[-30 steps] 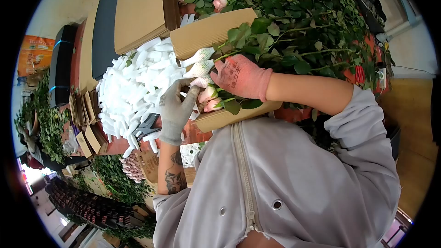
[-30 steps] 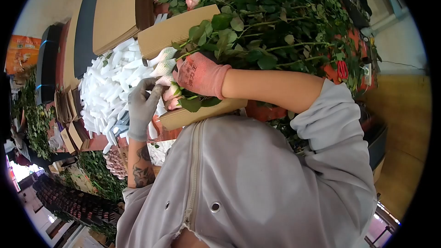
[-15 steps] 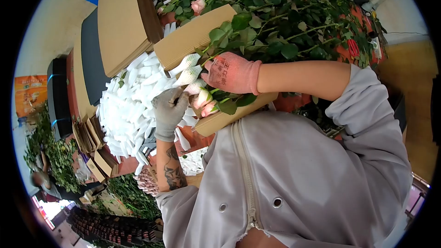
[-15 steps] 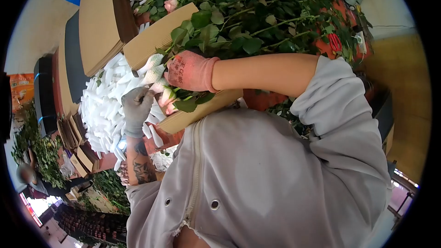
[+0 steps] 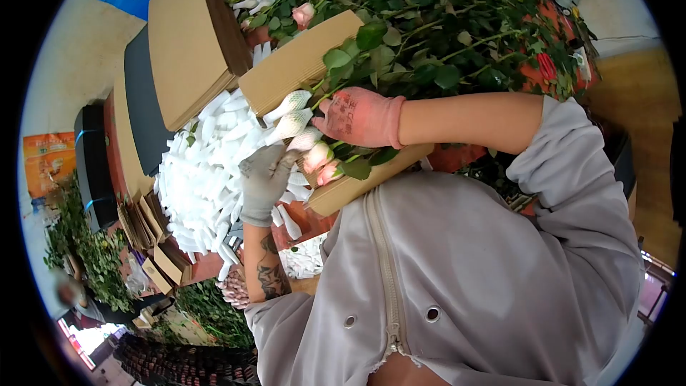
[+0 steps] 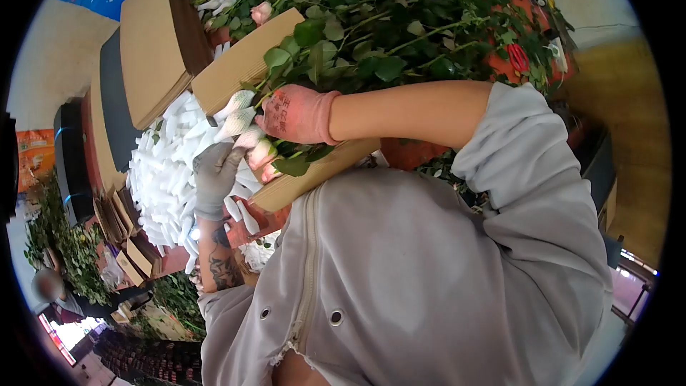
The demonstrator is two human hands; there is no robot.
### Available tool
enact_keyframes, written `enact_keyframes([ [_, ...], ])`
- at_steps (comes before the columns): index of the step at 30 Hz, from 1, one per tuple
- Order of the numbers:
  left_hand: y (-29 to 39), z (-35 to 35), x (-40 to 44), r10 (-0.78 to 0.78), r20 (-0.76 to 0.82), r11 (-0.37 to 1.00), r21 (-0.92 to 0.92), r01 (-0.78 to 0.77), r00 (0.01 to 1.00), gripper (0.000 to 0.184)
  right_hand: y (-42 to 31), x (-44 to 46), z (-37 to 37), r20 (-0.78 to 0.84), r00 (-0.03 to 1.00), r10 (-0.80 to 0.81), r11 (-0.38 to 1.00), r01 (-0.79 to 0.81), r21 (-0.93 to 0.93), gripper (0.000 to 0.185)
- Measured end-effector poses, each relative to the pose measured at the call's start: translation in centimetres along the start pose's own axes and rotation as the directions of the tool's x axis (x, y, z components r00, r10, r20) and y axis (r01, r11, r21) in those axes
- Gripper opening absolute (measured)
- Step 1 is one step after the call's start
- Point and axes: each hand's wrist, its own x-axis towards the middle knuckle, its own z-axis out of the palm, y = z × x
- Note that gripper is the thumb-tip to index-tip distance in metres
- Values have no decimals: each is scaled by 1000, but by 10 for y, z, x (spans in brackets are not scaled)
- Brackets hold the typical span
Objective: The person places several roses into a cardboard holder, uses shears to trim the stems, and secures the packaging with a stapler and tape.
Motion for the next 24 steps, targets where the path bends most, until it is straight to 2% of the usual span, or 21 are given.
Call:
enact_keyframes([
  [3,-11,-16,-10,-111,-29,994,-1,111,993,15,2,-5,3,-80,997,-13,1000,13,-3,31],
  [4,-20,-25,-17,-154,-58,988,9,155,986,16,2,-4,3,-46,999,23,1000,-23,20,31],
  [5,-33,-42,-26,-364,33,931,37,363,931,17,2,-5,6,-49,998,35,999,-34,29,31],
  [7,-22,-59,-36,-193,-218,909,327,258,957,17,1,-4,9,-164,986,19,1000,-16,19,20],
  [8,-15,-62,-37,-196,-223,904,337,265,955,17,3,-3,9,-174,985,11,1000,-8,21,20],
  [10,23,-54,-40,-224,-244,941,199,275,944,25,1,-5,1,-87,996,11,1000,-10,22,31],
  [11,54,-42,-39,-225,-107,954,181,241,969,28,-1,-5,-1,-90,996,-17,1000,19,18,31],
  [12,85,-27,-34,-41,-27,948,314,48,999,30,-1,-6,-2,-70,997,16,1000,-15,10,32],
  [13,116,-18,-17,-83,64,959,277,63,994,31,0,-6,-5,-50,998,44,999,-45,-3,32],
  [14,122,-8,-14,-101,78,965,251,78,992,35,3,-6,-9,-11,999,48,998,-47,34,33],
  [15,118,-2,-18,-120,52,963,249,103,991,35,4,-7,-9,-7,1000,18,1000,-17,21,33],
  [18,112,7,-24,-212,187,965,194,176,959,35,4,-10,-8,-28,999,28,1000,-27,8,34],
  [19,114,5,-25,-225,176,963,190,191,958,35,5,-10,-7,-24,1000,11,1000,-11,4,34],
  [21,114,2,-22,-172,43,966,202,160,984,38,5,-9,-3,-57,998,-20,999,18,-45,35],
  [22,118,-5,-14,-176,21,949,268,164,984,41,6,-8,-1,-54,998,-34,998,31,-50,35],
  [23,116,-3,-14,-185,12,949,263,176,983,41,6,-7,1,-58,998,-27,998,24,-51,35],
  [24,112,2,-15,-217,67,937,293,189,974,42,7,-7,2,-60,998,-24,998,21,-56,35],
])
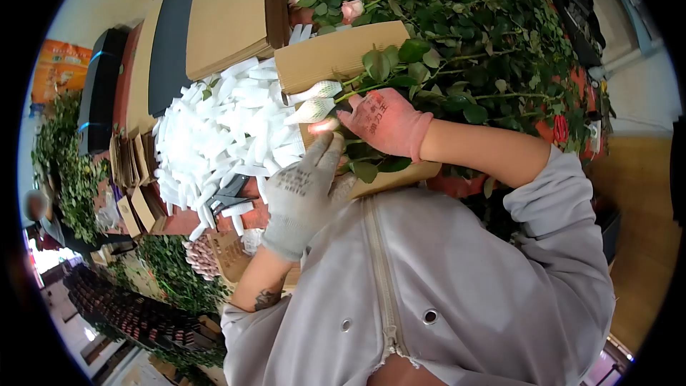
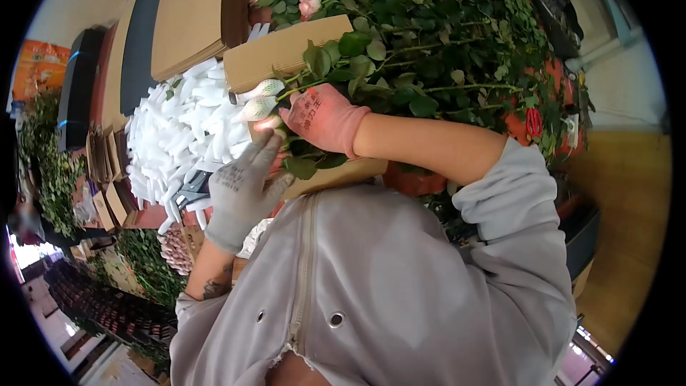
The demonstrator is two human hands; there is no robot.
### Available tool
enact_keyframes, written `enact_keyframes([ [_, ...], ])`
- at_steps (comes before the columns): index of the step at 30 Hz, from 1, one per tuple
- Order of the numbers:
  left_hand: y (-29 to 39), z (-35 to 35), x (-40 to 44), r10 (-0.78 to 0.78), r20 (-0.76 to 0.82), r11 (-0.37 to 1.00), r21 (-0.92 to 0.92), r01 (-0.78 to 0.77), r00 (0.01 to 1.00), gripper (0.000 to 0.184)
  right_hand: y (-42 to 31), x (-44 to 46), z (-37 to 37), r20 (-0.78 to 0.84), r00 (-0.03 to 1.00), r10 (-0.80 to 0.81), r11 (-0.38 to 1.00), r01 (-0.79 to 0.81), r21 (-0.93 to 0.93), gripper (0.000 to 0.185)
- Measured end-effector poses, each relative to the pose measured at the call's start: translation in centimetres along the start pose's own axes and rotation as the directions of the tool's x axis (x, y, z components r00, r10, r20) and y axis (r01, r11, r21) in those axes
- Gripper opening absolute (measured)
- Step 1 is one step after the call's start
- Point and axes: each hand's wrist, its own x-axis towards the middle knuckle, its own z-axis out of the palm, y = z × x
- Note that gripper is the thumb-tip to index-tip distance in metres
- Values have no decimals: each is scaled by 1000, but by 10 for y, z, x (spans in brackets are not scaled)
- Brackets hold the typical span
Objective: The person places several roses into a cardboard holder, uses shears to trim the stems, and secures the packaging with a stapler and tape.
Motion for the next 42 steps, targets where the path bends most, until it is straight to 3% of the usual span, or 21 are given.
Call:
enact_keyframes([
  [1,-4,6,0,-15,56,999,32,14,998,43,2,-2,0,3,1000,-18,1000,18,-13,35],
  [3,-11,13,-2,-9,-17,1000,21,9,1000,41,3,-9,-3,-43,999,0,999,2,49,35],
  [10,-11,5,1,4,-28,1000,26,-3,1000,40,0,4,-18,150,988,27,1000,-26,-9,30],
  [12,-9,5,8,5,-51,997,80,-1,999,43,1,5,-16,125,992,13,1000,-10,-29,30],
  [15,-7,7,16,-27,39,997,74,24,999,49,-2,-4,-20,71,997,-12,998,16,-65,28],
  [17,-5,2,18,-104,204,992,97,85,973,53,-5,-8,-32,-218,974,69,998,-66,20,28],
  [19,-9,6,15,-77,197,995,76,63,977,53,-1,-2,-19,-383,921,70,990,-112,-88,31],
  [21,-13,6,17,-45,170,997,72,34,984,53,2,11,-13,-128,989,77,995,-84,-52,34],
  [24,-15,7,14,-75,208,996,56,65,975,51,3,20,-1,-188,982,16,997,-28,-65,36],
  [27,-13,7,14,-59,101,998,40,55,993,48,2,24,1,-184,983,0,999,-6,-32,35],
  [29,-10,-3,17,-118,265,993,31,113,957,49,1,19,-5,-153,988,7,999,-15,-50,33],
  [31,-12,-2,17,-117,266,993,20,115,957,49,1,18,-1,-118,993,18,998,-25,-61,32],
  [33,-13,0,16,-109,264,994,13,110,958,50,7,21,13,-264,961,-85,988,48,-145,30],
  [36,-16,7,12,-99,204,995,2,101,974,51,10,14,12,-215,976,-41,999,35,-35,29],
  [39,-22,12,10,-113,159,988,-89,128,981,49,9,13,13,-190,981,-49,996,34,-81,30],
  [41,-35,14,15,11,42,975,-223,-1,999,43,7,18,9,-135,990,-30,995,17,-95,30],
  [42,-43,13,17,-87,-80,937,-345,54,993,38,8,20,6,-79,997,-15,993,6,-114,29],
])
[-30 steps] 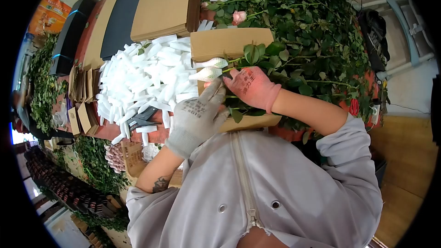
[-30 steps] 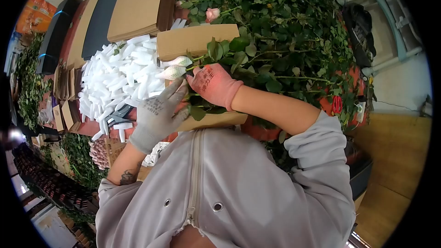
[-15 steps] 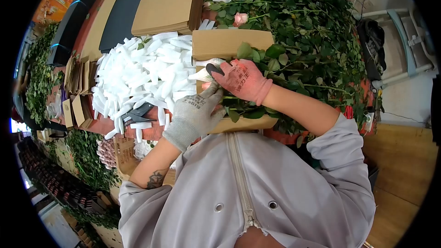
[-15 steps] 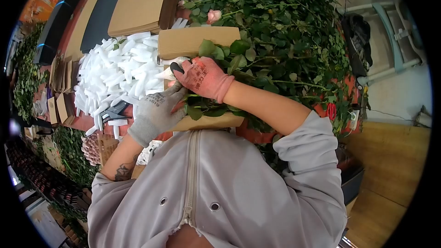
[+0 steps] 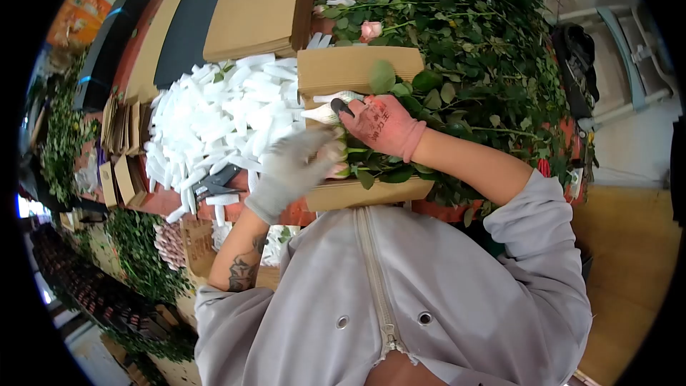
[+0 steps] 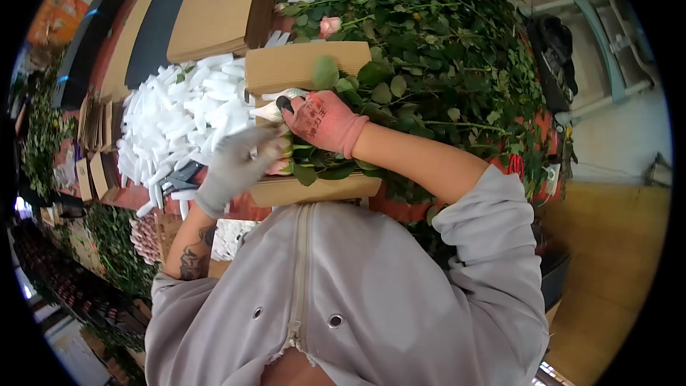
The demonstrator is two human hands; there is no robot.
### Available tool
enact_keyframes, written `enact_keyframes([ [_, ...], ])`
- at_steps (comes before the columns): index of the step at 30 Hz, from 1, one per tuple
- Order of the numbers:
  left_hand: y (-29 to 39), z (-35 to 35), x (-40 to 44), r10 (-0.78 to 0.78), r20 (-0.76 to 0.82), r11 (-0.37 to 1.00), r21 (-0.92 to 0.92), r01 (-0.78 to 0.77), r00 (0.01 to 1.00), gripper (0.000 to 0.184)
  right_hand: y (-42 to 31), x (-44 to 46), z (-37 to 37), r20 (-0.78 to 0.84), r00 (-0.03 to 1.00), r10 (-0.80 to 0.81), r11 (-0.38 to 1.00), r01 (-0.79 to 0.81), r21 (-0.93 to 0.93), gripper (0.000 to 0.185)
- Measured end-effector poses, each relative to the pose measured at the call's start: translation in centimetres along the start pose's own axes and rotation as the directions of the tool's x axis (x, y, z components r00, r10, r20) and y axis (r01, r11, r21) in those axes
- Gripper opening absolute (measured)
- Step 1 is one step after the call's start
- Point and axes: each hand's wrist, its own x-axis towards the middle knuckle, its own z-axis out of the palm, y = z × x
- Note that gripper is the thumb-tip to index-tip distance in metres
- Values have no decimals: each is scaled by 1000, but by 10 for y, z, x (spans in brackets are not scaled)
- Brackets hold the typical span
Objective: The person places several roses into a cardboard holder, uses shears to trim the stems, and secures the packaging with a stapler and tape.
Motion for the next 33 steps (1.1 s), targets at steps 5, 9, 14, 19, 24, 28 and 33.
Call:
enact_keyframes([
  [5,-62,15,19,-276,-197,913,-361,193,941,28,4,-2,15,-245,967,-71,998,69,-17,27],
  [9,-67,14,37,-284,-97,926,-284,246,954,30,7,5,18,-206,967,-151,961,94,-260,33],
  [14,-86,14,45,-39,-107,996,-85,30,993,28,1,3,4,-78,996,-40,998,36,-58,36],
  [19,-89,15,38,2,-166,995,-97,-19,986,20,2,9,-7,61,998,-17,999,14,40,36],
  [24,-77,19,32,157,-253,984,-40,-172,955,21,2,7,1,-2,1000,-26,999,26,21,36],
  [28,-81,12,37,296,-198,952,137,-273,934,18,4,7,-1,31,999,-22,999,21,28,37],
  [33,-86,0,35,241,-195,970,83,-229,951,10,4,4,8,-19,1000,-12,999,11,-49,37],
])
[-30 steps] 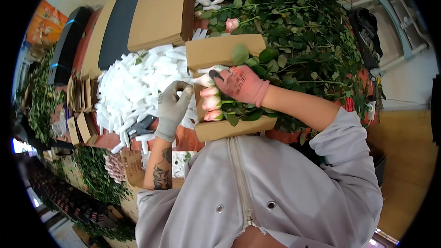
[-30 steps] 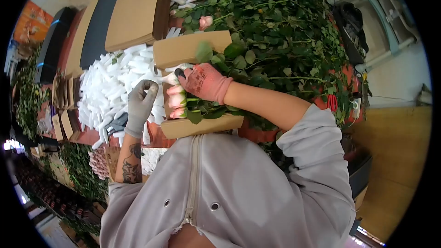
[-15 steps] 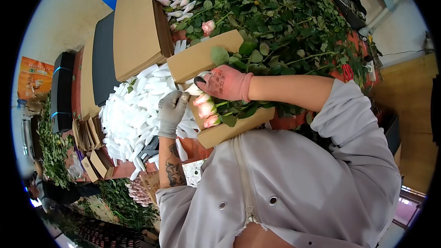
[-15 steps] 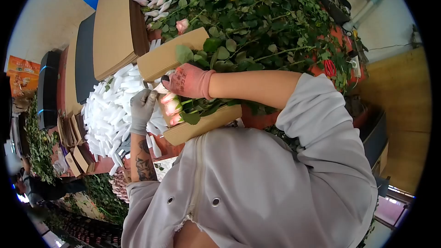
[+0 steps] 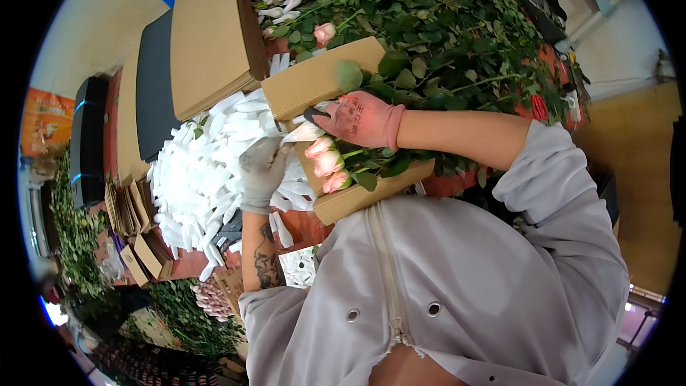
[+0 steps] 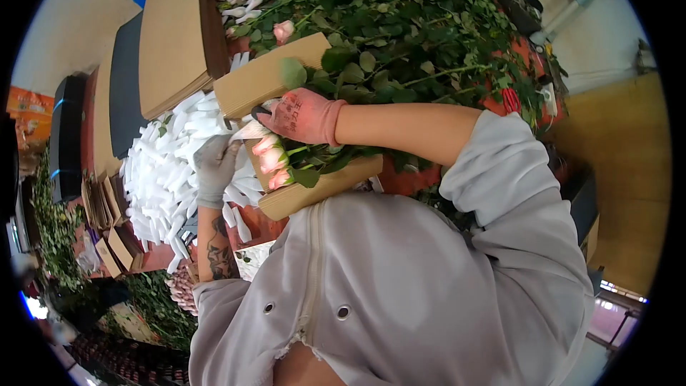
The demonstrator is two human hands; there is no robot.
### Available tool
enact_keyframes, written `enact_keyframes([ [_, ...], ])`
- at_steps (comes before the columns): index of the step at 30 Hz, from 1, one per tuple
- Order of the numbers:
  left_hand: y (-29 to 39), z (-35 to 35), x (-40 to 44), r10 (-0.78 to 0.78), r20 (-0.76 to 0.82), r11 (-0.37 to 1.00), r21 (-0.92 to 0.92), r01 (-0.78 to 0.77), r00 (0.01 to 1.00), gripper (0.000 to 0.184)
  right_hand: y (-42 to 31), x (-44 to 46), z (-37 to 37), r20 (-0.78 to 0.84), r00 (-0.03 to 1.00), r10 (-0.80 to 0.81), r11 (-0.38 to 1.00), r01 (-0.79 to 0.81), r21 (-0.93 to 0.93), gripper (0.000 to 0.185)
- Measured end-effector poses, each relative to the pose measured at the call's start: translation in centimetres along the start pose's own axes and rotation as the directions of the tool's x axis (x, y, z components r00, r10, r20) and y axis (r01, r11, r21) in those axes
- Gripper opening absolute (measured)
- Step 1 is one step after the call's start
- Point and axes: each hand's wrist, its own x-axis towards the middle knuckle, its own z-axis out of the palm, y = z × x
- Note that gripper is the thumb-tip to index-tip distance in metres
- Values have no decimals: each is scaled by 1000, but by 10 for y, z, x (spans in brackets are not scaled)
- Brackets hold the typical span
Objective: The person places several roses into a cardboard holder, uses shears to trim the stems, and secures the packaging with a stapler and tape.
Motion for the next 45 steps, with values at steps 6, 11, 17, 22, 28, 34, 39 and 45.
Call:
enact_keyframes([
  [6,-26,-52,-29,-235,-111,947,198,253,966,25,3,0,-5,3,997,78,976,-77,202,36],
  [11,88,-50,-13,101,-56,972,220,-86,993,35,3,-6,-7,-87,995,45,983,-28,183,40],
  [17,111,8,10,-119,287,937,350,11,950,64,9,-16,-17,-72,984,161,976,-148,159,42],
  [22,113,5,6,-151,324,945,324,40,934,66,20,-5,-40,85,965,248,953,-259,157,19],
  [28,114,11,2,-174,347,923,385,29,922,63,20,-3,-3,40,975,219,936,-222,272,12],
  [34,111,17,-6,-189,326,922,384,53,926,62,22,-5,-30,-1,982,188,974,-187,125,16],
  [39,112,21,-10,-148,296,919,393,21,944,63,12,12,-25,8,990,138,988,-139,69,23],
  [45,110,21,-18,-117,245,937,349,25,962,62,0,-3,-37,35,988,150,985,-153,77,37],
])
